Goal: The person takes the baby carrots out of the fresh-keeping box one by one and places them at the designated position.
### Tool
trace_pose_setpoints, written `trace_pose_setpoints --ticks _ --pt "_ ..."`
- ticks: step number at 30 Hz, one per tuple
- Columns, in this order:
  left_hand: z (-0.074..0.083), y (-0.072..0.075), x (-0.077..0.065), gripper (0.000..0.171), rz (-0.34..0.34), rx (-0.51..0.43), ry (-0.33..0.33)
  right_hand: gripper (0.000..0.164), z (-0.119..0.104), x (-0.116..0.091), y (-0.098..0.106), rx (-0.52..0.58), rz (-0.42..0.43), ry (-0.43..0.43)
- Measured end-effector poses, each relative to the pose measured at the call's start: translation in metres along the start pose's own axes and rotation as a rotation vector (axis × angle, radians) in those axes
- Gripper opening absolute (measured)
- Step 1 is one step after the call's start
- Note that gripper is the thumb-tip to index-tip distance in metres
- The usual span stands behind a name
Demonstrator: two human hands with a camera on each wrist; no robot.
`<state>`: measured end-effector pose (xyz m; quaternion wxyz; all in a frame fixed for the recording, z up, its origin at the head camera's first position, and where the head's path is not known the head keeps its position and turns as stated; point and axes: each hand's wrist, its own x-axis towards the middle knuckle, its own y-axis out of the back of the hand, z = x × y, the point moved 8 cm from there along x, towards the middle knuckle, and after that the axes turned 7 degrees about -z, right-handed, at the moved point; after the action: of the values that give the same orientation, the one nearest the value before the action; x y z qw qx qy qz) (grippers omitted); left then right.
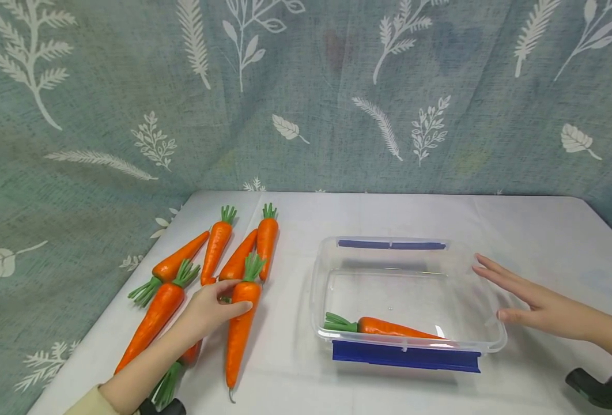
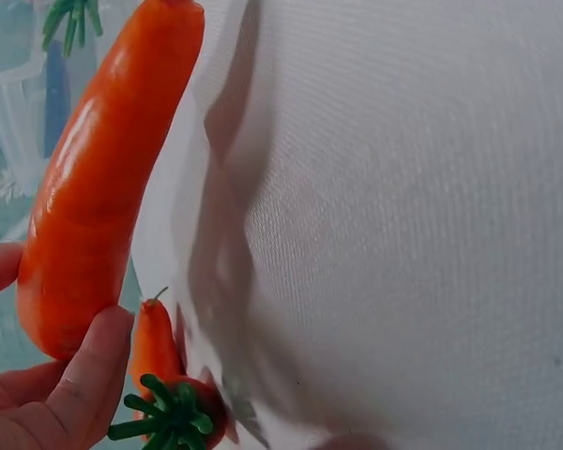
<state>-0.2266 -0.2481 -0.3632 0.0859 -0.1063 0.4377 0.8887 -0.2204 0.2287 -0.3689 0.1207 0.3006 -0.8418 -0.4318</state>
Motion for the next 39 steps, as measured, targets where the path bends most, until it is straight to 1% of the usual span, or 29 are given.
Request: trace_pose_setpoints --ticks 5,13,15,19,21,28,32,39 --pt "-0.003 -0.001 0.002 0.066 -0.019 0.027 0.020 0.075 0.000 0.000 0.000 0.000 0.001 0.006" --pt "-0.008 -0.008 0.009 0.066 -0.039 0.072 0.049 0.075 -0.001 0.000 0.000 0.007 0.001 0.014" --pt "-0.010 -0.009 0.011 0.067 -0.047 0.064 0.054 0.075 -0.002 0.000 0.000 0.015 -0.001 0.020" --pt "-0.017 -0.009 0.013 0.069 -0.066 0.012 0.076 0.075 -0.001 0.000 0.000 0.014 0.001 0.024" --pt "-0.019 -0.010 0.013 0.069 -0.072 0.002 0.094 0.075 -0.001 0.000 0.000 0.011 -0.002 0.028" --pt "-0.021 -0.010 0.013 0.072 -0.099 0.054 0.116 0.075 0.000 0.000 0.000 0.021 -0.001 0.025" --pt "-0.022 -0.009 0.013 0.071 -0.099 0.039 0.129 0.076 0.002 0.000 -0.002 0.010 -0.007 0.029" --pt "-0.023 -0.007 0.013 0.073 -0.116 0.027 0.119 0.076 0.003 0.000 -0.002 0.008 -0.007 0.033"
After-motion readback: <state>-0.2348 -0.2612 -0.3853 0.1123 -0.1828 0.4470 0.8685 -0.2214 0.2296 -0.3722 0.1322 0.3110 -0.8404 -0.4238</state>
